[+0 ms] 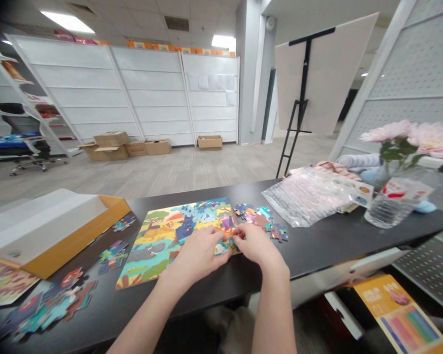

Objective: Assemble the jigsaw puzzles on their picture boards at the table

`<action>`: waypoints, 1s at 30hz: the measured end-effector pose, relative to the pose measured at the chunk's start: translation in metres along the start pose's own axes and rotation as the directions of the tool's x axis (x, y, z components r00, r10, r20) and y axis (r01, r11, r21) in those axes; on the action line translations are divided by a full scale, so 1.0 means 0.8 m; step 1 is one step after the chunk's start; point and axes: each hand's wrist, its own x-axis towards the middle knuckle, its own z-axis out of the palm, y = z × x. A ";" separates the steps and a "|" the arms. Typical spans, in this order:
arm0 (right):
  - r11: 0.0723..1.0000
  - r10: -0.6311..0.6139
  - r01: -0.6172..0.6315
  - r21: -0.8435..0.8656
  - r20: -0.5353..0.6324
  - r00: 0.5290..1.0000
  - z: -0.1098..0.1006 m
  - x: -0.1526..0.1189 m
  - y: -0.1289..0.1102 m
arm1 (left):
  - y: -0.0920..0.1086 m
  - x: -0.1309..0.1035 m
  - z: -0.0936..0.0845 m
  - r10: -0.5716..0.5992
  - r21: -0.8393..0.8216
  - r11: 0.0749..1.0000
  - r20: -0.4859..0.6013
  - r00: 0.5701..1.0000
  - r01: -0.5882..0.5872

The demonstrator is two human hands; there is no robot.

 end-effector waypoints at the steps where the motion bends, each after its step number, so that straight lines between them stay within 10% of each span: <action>1: 1.000 0.001 -0.001 -0.004 0.002 1.000 -0.001 0.000 -0.001 | 0.002 0.000 0.000 -0.012 0.010 1.000 0.003 1.000 0.012; 30: 0.993 -0.088 0.085 0.079 0.039 0.995 0.004 0.009 0.024 | 0.007 0.001 0.015 0.105 0.029 0.994 -0.034 0.994 -0.104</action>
